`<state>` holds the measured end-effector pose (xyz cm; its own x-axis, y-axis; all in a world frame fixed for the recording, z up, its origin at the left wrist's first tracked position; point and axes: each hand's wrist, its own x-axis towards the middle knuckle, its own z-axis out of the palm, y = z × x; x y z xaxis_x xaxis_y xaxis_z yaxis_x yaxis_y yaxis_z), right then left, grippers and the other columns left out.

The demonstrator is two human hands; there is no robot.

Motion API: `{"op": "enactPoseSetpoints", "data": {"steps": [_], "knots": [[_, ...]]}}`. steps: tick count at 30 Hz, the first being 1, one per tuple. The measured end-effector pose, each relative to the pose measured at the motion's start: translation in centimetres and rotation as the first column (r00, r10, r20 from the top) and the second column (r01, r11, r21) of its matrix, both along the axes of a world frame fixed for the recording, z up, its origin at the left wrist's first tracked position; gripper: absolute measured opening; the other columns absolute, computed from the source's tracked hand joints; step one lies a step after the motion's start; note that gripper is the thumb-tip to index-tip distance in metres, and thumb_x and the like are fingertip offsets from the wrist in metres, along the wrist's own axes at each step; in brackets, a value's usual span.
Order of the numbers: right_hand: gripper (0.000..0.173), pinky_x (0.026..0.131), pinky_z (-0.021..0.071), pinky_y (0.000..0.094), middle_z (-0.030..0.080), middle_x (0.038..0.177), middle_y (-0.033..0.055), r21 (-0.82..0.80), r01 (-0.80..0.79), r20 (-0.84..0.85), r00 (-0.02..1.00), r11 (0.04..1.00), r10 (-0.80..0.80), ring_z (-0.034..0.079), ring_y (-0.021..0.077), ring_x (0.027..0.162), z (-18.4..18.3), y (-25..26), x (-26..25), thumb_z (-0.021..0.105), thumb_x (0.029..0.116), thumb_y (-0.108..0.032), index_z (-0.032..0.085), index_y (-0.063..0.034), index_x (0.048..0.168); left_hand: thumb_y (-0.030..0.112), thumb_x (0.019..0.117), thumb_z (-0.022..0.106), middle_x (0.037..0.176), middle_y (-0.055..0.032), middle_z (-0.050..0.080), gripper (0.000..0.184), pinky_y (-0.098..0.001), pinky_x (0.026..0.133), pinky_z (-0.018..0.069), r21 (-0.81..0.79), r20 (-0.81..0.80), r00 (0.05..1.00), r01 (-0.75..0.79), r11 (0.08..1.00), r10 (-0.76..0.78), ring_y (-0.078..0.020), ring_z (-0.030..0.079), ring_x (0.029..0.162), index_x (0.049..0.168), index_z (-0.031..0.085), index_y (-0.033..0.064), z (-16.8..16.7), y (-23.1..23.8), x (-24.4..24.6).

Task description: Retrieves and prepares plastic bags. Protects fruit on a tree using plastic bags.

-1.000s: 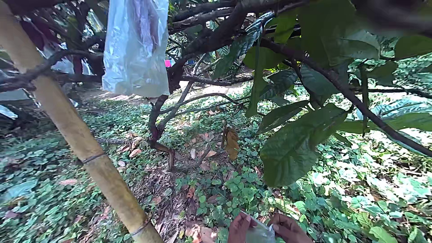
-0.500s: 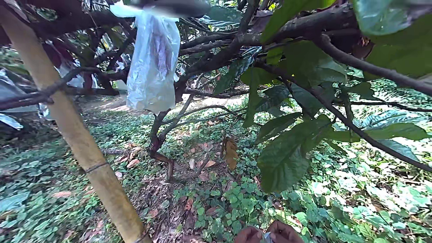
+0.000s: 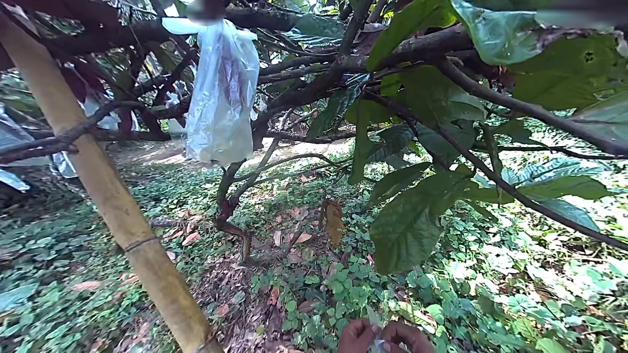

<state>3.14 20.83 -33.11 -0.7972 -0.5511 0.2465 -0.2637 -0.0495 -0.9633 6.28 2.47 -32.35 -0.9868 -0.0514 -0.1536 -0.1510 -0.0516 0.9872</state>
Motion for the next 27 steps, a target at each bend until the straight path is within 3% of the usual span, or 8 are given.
{"op": "enactPoseSetpoints", "data": {"steps": [4,8,13,16,22,27], "knots": [[0.015,0.079,0.0560,0.0245,0.070,0.092,0.0085,0.030,-0.008,-0.091,0.996,1.000,0.011,0.066,0.0062,0.084,-0.1,0.0,0.5,0.066,0.0945,-0.009,0.070,0.0054,0.096,0.002,0.0961,0.061,0.074,0.0062,0.064,0.013,-0.0215,0.072,0.0518,0.043,0.000,1.000,-0.018,0.999,0.018,-0.0007,0.060,0.070,0.085,0.067,0.0048,0.2,0.1,0.2],[0.020,0.079,0.0580,0.0253,0.070,0.104,0.0163,0.085,0.041,-0.195,0.981,0.996,-0.024,0.068,0.0117,0.088,0.4,0.2,0.6,0.064,0.0954,-0.008,0.074,0.0054,0.106,-0.002,0.0924,0.064,0.077,0.0049,0.066,0.008,-0.0217,0.073,0.0535,0.084,-0.020,0.998,-0.066,0.994,0.068,-0.0020,0.062,0.073,0.088,0.068,0.0041,0.8,-0.1,0.2],[0.025,0.078,0.0580,0.0263,0.069,0.109,0.0150,0.073,0.238,-0.256,0.943,0.968,-0.213,0.067,0.0117,0.088,2.7,0.9,-0.9,0.061,0.0971,-0.014,0.072,0.0036,0.112,0.004,0.0921,0.064,0.085,0.0022,0.063,0.003,-0.0241,0.072,0.0521,0.016,-0.079,0.993,-0.090,0.996,0.091,-0.0045,0.061,0.078,0.090,0.063,0.0053,2.7,-0.7,-0.4],[0.027,0.080,0.0579,0.0269,0.069,0.109,0.0141,0.074,0.287,-0.283,0.925,0.955,-0.255,0.067,0.0113,0.090,4.5,1.4,-2.0,0.059,0.0987,-0.014,0.071,0.0053,0.113,0.004,0.0933,0.062,0.089,0.0019,0.061,0.004,-0.0254,0.078,0.0518,-0.015,-0.164,0.984,-0.072,0.997,0.069,-0.0044,0.060,0.084,0.091,0.059,0.0047,4.0,-1.0,-1.0],[0.032,0.086,0.0564,0.0262,0.069,0.120,0.0136,0.056,0.231,-0.311,0.929,0.971,-0.203,0.066,0.0102,0.102,7.1,1.0,-4.4,0.057,0.1008,-0.018,0.069,0.0043,0.120,0.000,0.0934,0.058,0.092,0.0011,0.064,0.005,-0.0284,0.085,0.0547,0.053,-0.271,0.962,-0.007,0.999,0.021,-0.0065,0.064,0.089,0.097,0.057,0.0030,5.9,-1.6,-2.2],[0.042,0.097,0.0530,0.0324,0.065,0.125,0.0188,0.177,0.176,-0.255,0.959,0.968,-0.128,0.064,0.0163,0.110,7.8,0.1,-6.4,0.058,0.1010,-0.027,0.065,0.0045,0.128,0.000,0.0920,0.056,0.091,0.0030,0.064,0.009,-0.0269,0.085,0.0543,0.085,-0.298,0.954,0.043,0.995,-0.016,-0.0049,0.064,0.088,0.099,0.054,0.0053,6.8,-1.7,-2.1]]}}
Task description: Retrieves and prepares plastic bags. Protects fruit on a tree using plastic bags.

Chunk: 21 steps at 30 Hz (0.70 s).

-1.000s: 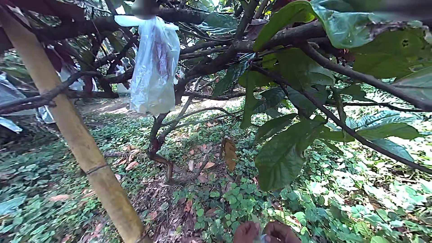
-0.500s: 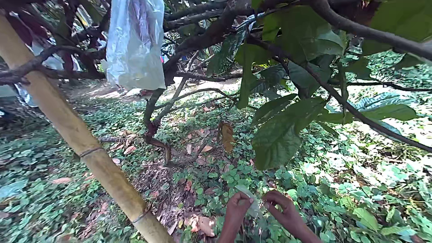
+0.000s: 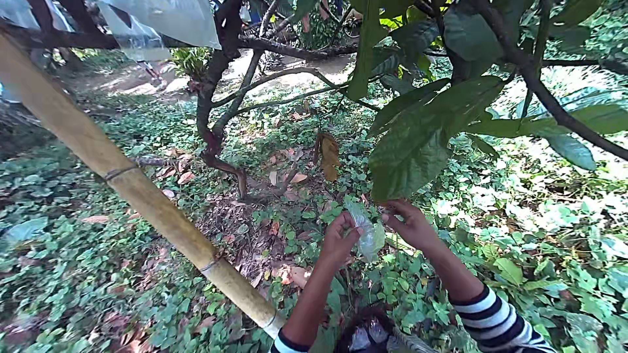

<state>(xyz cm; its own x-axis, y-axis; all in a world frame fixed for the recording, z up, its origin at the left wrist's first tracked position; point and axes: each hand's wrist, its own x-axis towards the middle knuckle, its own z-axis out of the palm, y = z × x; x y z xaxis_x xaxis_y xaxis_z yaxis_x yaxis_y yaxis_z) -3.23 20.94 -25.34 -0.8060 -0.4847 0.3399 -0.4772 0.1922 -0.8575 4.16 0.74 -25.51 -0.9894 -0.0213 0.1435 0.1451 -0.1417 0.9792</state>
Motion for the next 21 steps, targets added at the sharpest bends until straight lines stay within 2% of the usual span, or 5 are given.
{"op": "enactPoseSetpoints", "data": {"steps": [6,8,11,16,21], "knots": [[0.055,0.111,0.0446,0.0328,0.053,0.149,0.0123,-0.040,-0.315,0.302,0.901,0.948,0.312,0.051,0.0141,0.136,0.3,-1.3,-2.1,0.053,0.1023,-0.034,0.051,0.0020,0.144,-0.003,0.0894,0.051,0.093,0.0046,0.067,0.017,-0.0270,0.084,0.0561,0.009,-0.038,0.996,0.079,0.997,-0.079,-0.0038,0.066,0.088,0.105,0.055,0.0036,0.3,-0.3,0.2],[0.048,0.103,0.0497,0.0284,0.062,0.130,0.0065,-0.138,-0.336,0.355,0.862,0.932,0.363,0.059,0.0080,0.119,-0.1,-1.9,-2.5,0.060,0.0989,-0.029,0.056,0.0011,0.136,-0.004,0.0880,0.048,0.094,0.0050,0.068,0.022,-0.0267,0.083,0.0565,0.008,-0.044,0.996,0.084,0.996,-0.084,-0.0034,0.067,0.088,0.108,0.055,0.0027,0.4,-0.4,0.2],[0.013,0.083,0.0542,0.0236,0.068,0.090,-0.0067,-0.217,-0.291,0.397,0.845,0.932,0.357,0.064,0.0010,0.085,-0.3,-2.4,-2.5,0.070,0.0937,-0.017,0.065,-0.0066,0.100,-0.002,0.0892,0.046,0.096,0.0052,0.069,0.026,-0.0263,0.085,0.0562,0.013,-0.064,0.995,0.081,0.997,-0.080,-0.0032,0.067,0.089,0.112,0.057,0.0010,0.4,-0.9,0.2],[0.017,0.084,0.0530,0.0208,0.068,0.089,-0.0051,-0.139,-0.170,0.131,0.973,0.975,0.189,0.062,-0.0027,0.086,0.7,-2.0,-1.5,0.063,0.0981,-0.016,0.070,-0.0015,0.093,0.036,0.1062,0.038,0.107,0.0036,0.070,0.045,-0.0292,0.097,0.0525,0.032,-0.045,0.999,0.020,0.999,-0.019,-0.0035,0.065,0.103,0.119,0.061,0.0001,0.1,-1.5,-0.1],[0.023,0.094,0.0526,0.0214,0.073,0.104,0.0066,-0.141,-0.042,-0.096,0.995,0.989,0.029,0.065,0.0005,0.100,2.4,-1.7,0.0,0.057,0.1007,-0.010,0.075,0.0035,0.106,0.013,0.1053,0.036,0.108,-0.0007,0.069,0.033,-0.0310,0.094,0.0540,-0.033,-0.073,0.997,0.028,0.999,-0.030,-0.0070,0.065,0.102,0.120,0.062,-0.0023,1.5,-0.8,-0.9]]}}
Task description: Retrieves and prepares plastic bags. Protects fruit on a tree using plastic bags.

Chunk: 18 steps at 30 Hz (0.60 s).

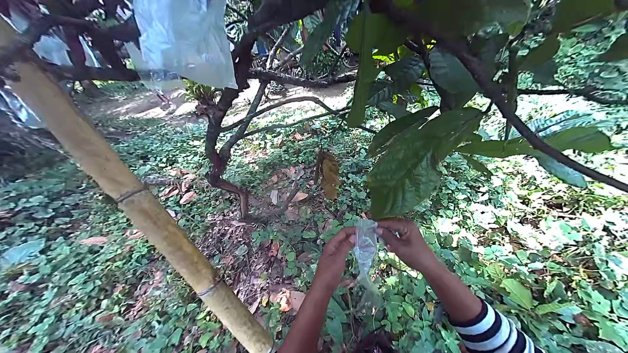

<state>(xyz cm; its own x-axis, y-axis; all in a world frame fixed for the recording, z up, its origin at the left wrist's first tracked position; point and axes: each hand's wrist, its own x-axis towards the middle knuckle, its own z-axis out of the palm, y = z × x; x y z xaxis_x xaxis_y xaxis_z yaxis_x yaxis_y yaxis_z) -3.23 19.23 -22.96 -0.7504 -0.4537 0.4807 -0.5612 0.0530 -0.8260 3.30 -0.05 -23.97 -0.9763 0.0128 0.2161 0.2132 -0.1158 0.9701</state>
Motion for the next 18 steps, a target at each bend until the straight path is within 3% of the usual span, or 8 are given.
{"op": "enactPoseSetpoints", "data": {"steps": [4,8,13,18], "knots": [[0.017,0.094,0.0559,0.0243,0.076,0.100,0.0044,-0.050,0.118,-0.127,0.984,0.992,-0.123,0.069,0.0031,0.097,1.2,-0.2,1.0,0.063,0.0969,-0.008,0.075,0.0007,0.104,0.003,0.0980,0.049,0.105,-0.0005,0.068,0.023,-0.0283,0.091,0.0545,-0.100,-0.140,0.990,-0.010,0.995,-0.004,-0.0051,0.065,0.098,0.114,0.064,-0.0038,1.3,1.1,-0.8],[0.017,0.099,0.0471,0.0369,0.077,0.095,0.0000,-0.044,0.283,-0.309,0.908,0.958,-0.283,0.069,0.0085,0.095,1.8,-0.3,1.9,0.064,0.0961,-0.013,0.077,-0.0049,0.103,-0.002,0.0930,0.058,0.102,0.0000,0.067,0.018,-0.0255,0.092,0.0533,-0.079,-0.217,0.976,-0.049,0.996,0.031,-0.0044,0.064,0.097,0.109,0.065,-0.0033,2.2,2.1,-1.0],[0.020,0.098,0.0477,0.0332,0.077,0.092,0.0004,-0.085,0.354,-0.498,0.795,0.931,-0.347,0.069,0.0083,0.089,2.2,-0.2,2.6,0.061,0.0984,-0.015,0.078,-0.0062,0.103,-0.003,0.0916,0.060,0.098,-0.0005,0.069,0.010,-0.0248,0.090,0.0534,-0.103,-0.264,0.961,-0.116,0.988,0.085,-0.0032,0.064,0.095,0.099,0.068,-0.0015,3.0,2.8,-0.9],[0.021,0.099,0.0472,0.0291,0.078,0.094,0.0005,-0.130,0.382,-0.566,0.729,0.915,-0.384,0.069,0.0077,0.094,3.2,0.5,3.2,0.059,0.0998,-0.016,0.078,-0.0072,0.103,-0.001,0.0930,0.058,0.098,0.0004,0.067,0.013,-0.0245,0.090,0.0534,-0.107,-0.283,0.958,-0.077,0.991,0.044,-0.0030,0.064,0.095,0.102,0.066,-0.0014,3.6,2.8,-0.3]]}}
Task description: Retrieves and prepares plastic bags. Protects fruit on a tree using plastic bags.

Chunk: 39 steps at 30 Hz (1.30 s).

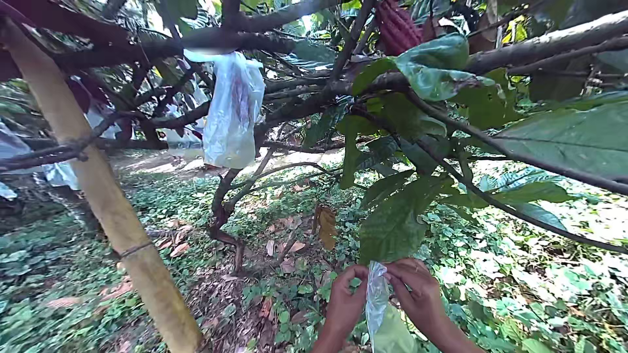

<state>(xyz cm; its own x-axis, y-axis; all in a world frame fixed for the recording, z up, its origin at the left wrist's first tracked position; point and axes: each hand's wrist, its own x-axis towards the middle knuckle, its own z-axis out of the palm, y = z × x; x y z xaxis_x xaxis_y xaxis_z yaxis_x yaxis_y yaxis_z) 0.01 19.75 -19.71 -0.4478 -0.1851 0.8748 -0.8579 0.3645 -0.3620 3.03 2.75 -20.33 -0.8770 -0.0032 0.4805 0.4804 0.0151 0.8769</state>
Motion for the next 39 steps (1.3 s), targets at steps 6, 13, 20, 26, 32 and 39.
{"op": "enactPoseSetpoints", "data": {"steps": [6,13,20,26,32,39], "knots": [[0.015,0.096,0.0508,0.0265,0.072,0.103,0.0028,-0.015,-0.063,0.003,0.998,0.998,0.063,0.066,0.0075,0.100,0.7,0.4,0.8,0.063,0.0990,-0.017,0.077,-0.0115,0.102,-0.002,0.0926,0.060,0.107,-0.0037,0.072,0.023,-0.0251,0.094,0.0543,-0.015,-0.153,0.988,0.018,1.000,-0.020,-0.0040,0.066,0.099,0.113,0.069,-0.0066,1.2,0.8,1.1],[0.015,0.095,0.0507,0.0224,0.073,0.096,0.0015,-0.022,-0.069,-0.011,0.998,0.997,0.069,0.067,0.0071,0.098,1.3,0.7,1.0,0.064,0.0997,-0.020,0.074,-0.0097,0.104,0.003,0.0931,0.065,0.092,0.0031,0.071,0.007,-0.0229,0.087,0.0559,0.059,-0.118,0.993,0.012,0.998,-0.005,-0.0011,0.066,0.090,0.094,0.072,0.0004,1.7,1.0,1.0],[0.015,0.095,0.0509,0.0209,0.074,0.097,0.0000,-0.091,-0.048,-0.020,0.999,0.995,0.046,0.067,0.0033,0.099,2.1,1.5,0.8,0.058,0.1019,-0.018,0.069,-0.0074,0.101,0.001,0.0925,0.062,0.089,0.0027,0.067,0.007,-0.0204,0.080,0.0547,-0.041,-0.081,0.996,-0.031,0.999,0.028,0.0001,0.064,0.083,0.096,0.068,-0.0014,2.8,0.4,1.6],[0.009,0.082,0.0582,0.0215,0.072,0.095,-0.0073,-0.628,-0.502,0.213,0.624,0.595,0.752,0.069,0.0028,0.088,4.8,3.5,0.0,0.068,0.0974,-0.029,0.071,-0.0237,0.104,0.014,0.0964,0.063,0.103,0.0072,0.067,0.004,-0.0198,0.084,0.0535,0.124,-0.131,0.983,0.143,0.982,-0.127,-0.0002,0.063,0.096,0.094,0.067,0.0126,3.9,-0.6,1.1],[0.010,0.075,0.0587,0.0195,0.069,0.090,-0.0056,-0.686,-0.604,0.155,0.424,0.406,0.892,0.068,0.0021,0.080,7.5,4.3,-0.8,0.065,0.0994,-0.023,0.070,-0.0174,0.105,0.031,0.0943,0.072,0.109,0.0008,0.074,0.012,-0.0273,0.089,0.0561,0.358,-0.169,0.914,0.405,0.841,-0.368,-0.0083,0.069,0.100,0.100,0.072,0.0201,5.8,-0.6,-0.6],[0.011,0.076,0.0590,0.0191,0.072,0.091,-0.0092,-0.594,-0.407,0.060,0.838,0.694,0.542,0.069,0.0011,0.080,12.4,4.9,-1.6,0.053,0.1058,-0.020,0.063,-0.0241,0.106,0.048,0.1034,0.052,0.124,0.0057,0.069,0.035,-0.0346,0.105,0.0483,0.070,-0.383,0.920,0.123,0.990,-0.087,-0.0105,0.061,0.120,0.118,0.071,0.0228,13.1,-1.6,-2.4]]}}
